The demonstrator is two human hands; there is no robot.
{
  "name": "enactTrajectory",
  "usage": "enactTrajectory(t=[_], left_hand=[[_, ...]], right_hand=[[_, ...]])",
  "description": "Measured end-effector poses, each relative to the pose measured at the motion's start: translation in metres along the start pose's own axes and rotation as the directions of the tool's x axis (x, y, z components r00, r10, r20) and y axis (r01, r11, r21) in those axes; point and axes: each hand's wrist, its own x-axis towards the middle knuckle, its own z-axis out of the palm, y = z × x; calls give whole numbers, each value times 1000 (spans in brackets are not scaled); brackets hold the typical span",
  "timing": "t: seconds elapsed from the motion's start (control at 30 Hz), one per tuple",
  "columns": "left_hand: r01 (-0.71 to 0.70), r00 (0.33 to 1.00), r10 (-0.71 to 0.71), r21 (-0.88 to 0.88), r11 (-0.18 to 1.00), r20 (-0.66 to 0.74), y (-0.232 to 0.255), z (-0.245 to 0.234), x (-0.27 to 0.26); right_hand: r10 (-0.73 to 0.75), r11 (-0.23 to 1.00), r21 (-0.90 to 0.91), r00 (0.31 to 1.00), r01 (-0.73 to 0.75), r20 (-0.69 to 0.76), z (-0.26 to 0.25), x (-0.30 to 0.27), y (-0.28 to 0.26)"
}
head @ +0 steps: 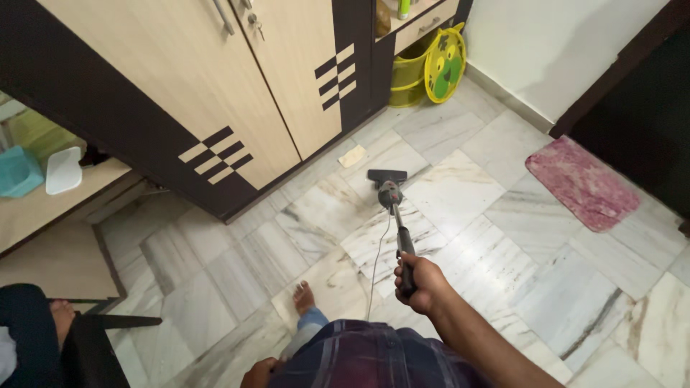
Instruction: The person uses a corded stick vacuum to clean the tiled floor of a bedroom and living room. They maneuver the vacuum around furniture, including a bed, sofa, and chairs, and navigate through doorways to clean different areas.
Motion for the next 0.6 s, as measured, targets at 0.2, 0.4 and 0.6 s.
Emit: enactTrajectory(t=[0.2,0.4,0.6], left_hand=[[112,994,-112,-17,994,19,13,-19,37],[61,989,-60,0,998,133,19,-36,92],[-65,955,47,52,997,294,7,-73,173]], right_hand=[[44,999,-1,998,-44,46,19,-1,4],[-20,998,67,994,13,106,67,-15,-19],[-55,994,96,995,47,83,138,-17,-19]])
